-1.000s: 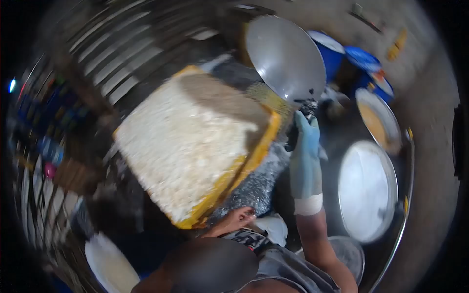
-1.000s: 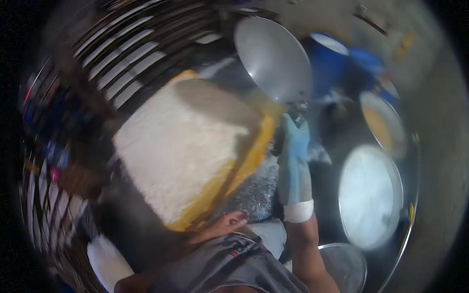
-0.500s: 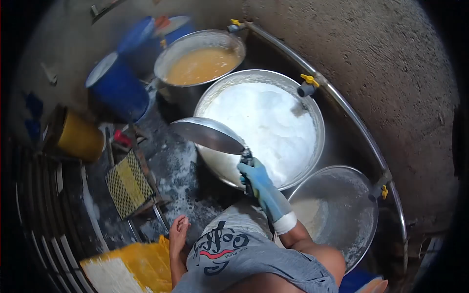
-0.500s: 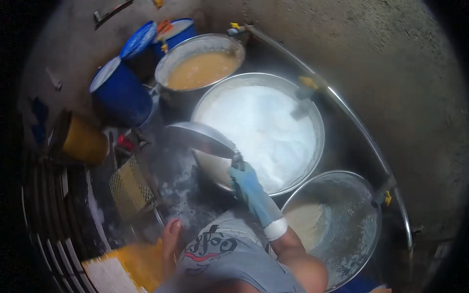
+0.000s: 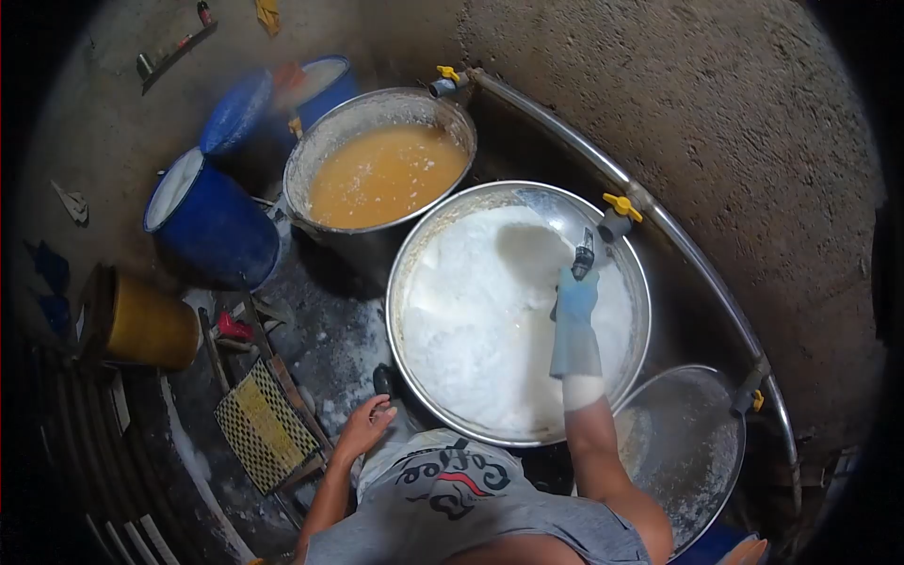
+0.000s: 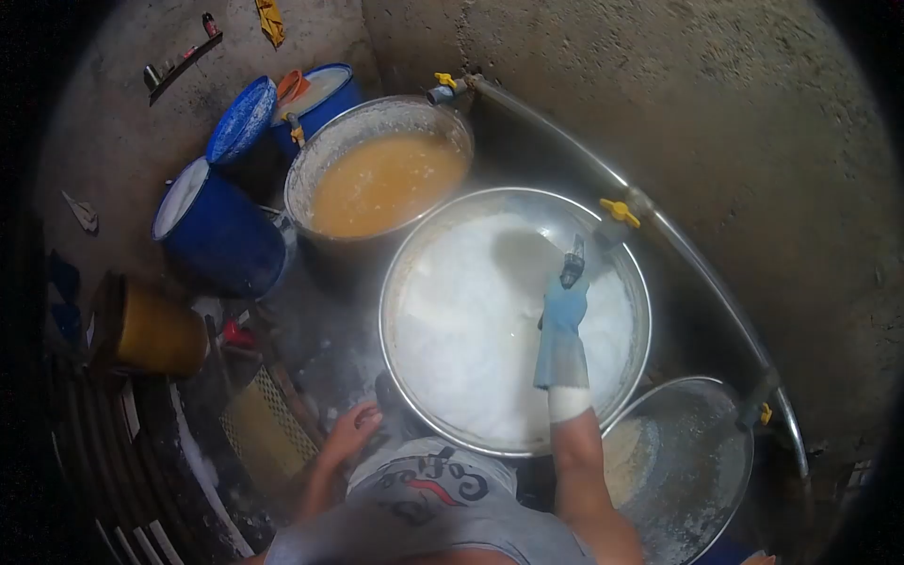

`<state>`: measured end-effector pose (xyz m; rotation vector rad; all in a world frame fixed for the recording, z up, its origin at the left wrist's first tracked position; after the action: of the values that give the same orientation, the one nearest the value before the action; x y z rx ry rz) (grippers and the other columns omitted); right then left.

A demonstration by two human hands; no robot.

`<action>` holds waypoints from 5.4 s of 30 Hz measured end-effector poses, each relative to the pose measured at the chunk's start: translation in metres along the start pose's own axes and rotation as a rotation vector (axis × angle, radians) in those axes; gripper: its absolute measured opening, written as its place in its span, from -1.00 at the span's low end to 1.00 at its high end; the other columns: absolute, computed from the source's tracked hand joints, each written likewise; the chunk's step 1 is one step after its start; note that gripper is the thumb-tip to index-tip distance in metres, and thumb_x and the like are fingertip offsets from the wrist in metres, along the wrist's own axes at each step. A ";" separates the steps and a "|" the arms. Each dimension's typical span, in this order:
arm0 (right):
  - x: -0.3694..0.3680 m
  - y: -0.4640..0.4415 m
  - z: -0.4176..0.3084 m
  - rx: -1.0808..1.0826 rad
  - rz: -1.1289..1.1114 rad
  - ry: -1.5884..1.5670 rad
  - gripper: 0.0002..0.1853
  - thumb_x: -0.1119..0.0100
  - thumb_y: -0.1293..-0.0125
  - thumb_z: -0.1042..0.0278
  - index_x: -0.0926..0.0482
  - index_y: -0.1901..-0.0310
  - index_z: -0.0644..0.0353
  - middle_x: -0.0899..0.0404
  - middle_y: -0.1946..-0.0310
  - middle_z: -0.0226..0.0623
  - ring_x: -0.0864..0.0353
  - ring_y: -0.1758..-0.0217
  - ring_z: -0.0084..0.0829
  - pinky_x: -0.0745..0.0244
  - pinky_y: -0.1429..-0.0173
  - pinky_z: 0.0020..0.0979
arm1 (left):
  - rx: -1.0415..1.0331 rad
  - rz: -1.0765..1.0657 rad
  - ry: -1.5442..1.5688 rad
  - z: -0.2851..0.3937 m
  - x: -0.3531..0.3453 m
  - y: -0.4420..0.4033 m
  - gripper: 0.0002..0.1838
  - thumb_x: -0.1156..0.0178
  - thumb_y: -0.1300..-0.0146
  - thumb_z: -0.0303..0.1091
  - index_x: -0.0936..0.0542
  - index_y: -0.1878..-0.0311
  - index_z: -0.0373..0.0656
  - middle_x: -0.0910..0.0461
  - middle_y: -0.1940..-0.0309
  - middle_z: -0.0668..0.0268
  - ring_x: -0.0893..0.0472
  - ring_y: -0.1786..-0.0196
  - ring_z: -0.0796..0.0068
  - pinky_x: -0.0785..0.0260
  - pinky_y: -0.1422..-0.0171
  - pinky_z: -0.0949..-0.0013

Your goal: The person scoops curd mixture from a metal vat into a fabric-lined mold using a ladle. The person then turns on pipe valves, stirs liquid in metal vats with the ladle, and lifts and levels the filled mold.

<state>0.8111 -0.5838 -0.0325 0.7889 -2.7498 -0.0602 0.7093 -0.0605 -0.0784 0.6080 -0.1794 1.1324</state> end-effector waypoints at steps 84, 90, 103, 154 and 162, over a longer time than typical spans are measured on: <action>0.045 0.169 -0.035 0.131 0.100 0.227 -0.50 -0.27 -0.32 0.07 -0.60 -0.31 -0.29 -0.71 0.23 -0.26 -0.75 0.18 -0.15 -0.65 0.03 -0.16 | -0.994 -0.619 -0.545 0.523 -0.282 -0.585 -0.48 -0.12 -0.57 0.17 -0.54 -0.24 -0.10 -0.63 0.31 0.28 -0.64 0.45 0.50 -0.50 0.47 0.41; -0.063 0.005 -0.024 0.352 -0.056 0.186 -0.89 -0.25 -0.34 0.23 -0.63 0.13 -0.12 -0.70 0.31 -0.32 -0.74 0.21 -0.16 -0.61 0.13 -0.06 | -0.775 -0.699 -0.306 0.402 -0.080 -0.536 -0.59 -0.11 -0.63 0.00 -0.51 -0.20 -0.17 -0.63 0.30 0.32 -0.66 0.45 0.53 -0.44 0.49 0.46; 0.012 -0.048 0.105 -0.264 0.423 0.594 -0.62 -0.12 -0.43 0.20 -0.58 -0.21 0.05 -0.74 -0.05 0.03 -0.74 -0.13 0.07 -0.59 -0.23 -0.03 | -0.146 -0.555 -0.253 0.125 0.161 -0.533 -0.61 -0.11 -0.63 -0.01 -0.51 -0.08 -0.21 -0.65 0.35 0.25 -0.71 0.46 0.40 -0.49 0.52 0.36; -0.068 0.420 -0.204 -0.725 0.140 1.096 -0.44 -0.45 -0.18 -0.11 -0.69 -0.15 0.00 -0.78 0.03 -0.09 -0.78 -0.09 -0.09 -0.60 -0.19 -0.18 | 0.438 -0.803 -0.411 -0.185 0.266 -0.594 -0.69 -0.10 -0.62 -0.13 -0.59 -0.14 -0.16 -0.76 0.14 0.16 -0.79 0.32 0.28 -0.61 0.31 0.17; -0.017 0.292 -0.086 -0.205 0.705 0.421 -0.44 -0.44 -0.28 0.14 -0.64 -0.21 0.34 -0.78 0.09 -0.29 -0.67 0.20 -0.49 -0.60 0.14 -0.37 | 0.443 -0.659 -0.275 -0.176 0.281 -0.553 -0.62 -0.12 -0.60 -0.06 -0.53 -0.24 -0.14 -0.77 0.11 0.19 -0.79 0.25 0.28 -0.63 0.20 0.16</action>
<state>0.6992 -0.3236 0.0791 -0.2226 -2.4033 -0.0264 1.2923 0.1008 -0.3034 1.1206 0.0451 0.4391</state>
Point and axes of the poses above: each hand's wrist, its own y-axis away from the middle knuckle, its own x-axis out of the back of the hand, z = x × y, the point moved 5 cm from there along -y, towards the middle knuckle
